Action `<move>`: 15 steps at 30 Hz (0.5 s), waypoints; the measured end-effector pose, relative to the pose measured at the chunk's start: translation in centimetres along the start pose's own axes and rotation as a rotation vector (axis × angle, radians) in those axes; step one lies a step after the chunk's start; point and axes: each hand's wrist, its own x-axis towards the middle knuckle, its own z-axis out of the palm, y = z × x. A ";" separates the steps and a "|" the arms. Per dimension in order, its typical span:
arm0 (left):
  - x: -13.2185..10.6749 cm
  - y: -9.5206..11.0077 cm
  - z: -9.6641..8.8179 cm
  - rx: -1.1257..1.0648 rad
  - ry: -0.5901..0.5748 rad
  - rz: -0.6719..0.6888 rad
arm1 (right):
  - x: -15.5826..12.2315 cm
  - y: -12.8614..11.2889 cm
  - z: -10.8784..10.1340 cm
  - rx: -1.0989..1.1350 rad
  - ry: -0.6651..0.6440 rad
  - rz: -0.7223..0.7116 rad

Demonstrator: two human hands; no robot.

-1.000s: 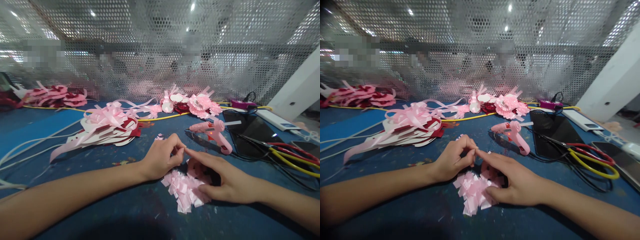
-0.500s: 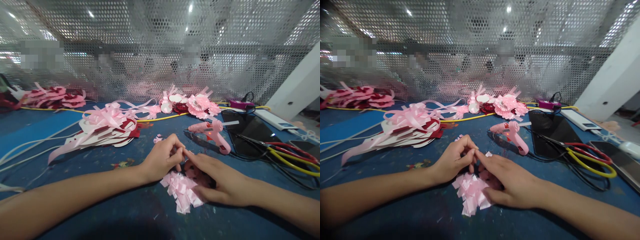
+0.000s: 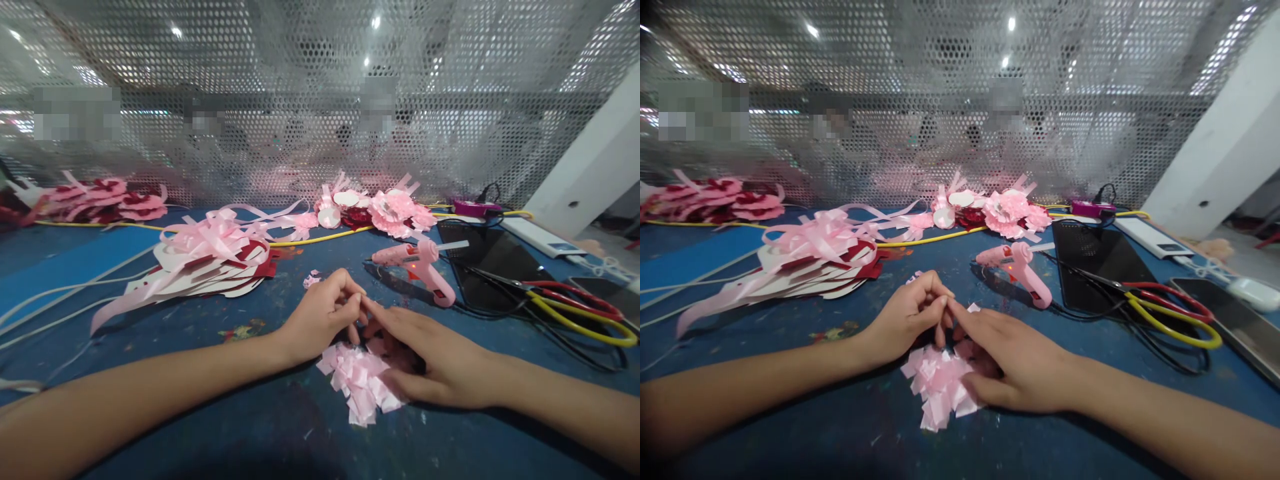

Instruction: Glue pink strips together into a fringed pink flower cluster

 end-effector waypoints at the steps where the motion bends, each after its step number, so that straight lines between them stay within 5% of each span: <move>1: 0.0 0.0 0.0 -0.009 0.000 -0.003 | 0.0 0.0 0.0 -0.003 -0.001 0.002; 9: 0.4 -0.2 -0.4 -0.197 0.027 -0.016 | -0.1 -0.1 0.1 -0.046 0.016 -0.029; 15: 0.3 0.1 -0.4 -0.142 0.041 -0.026 | -0.2 0.1 0.2 0.015 0.053 0.055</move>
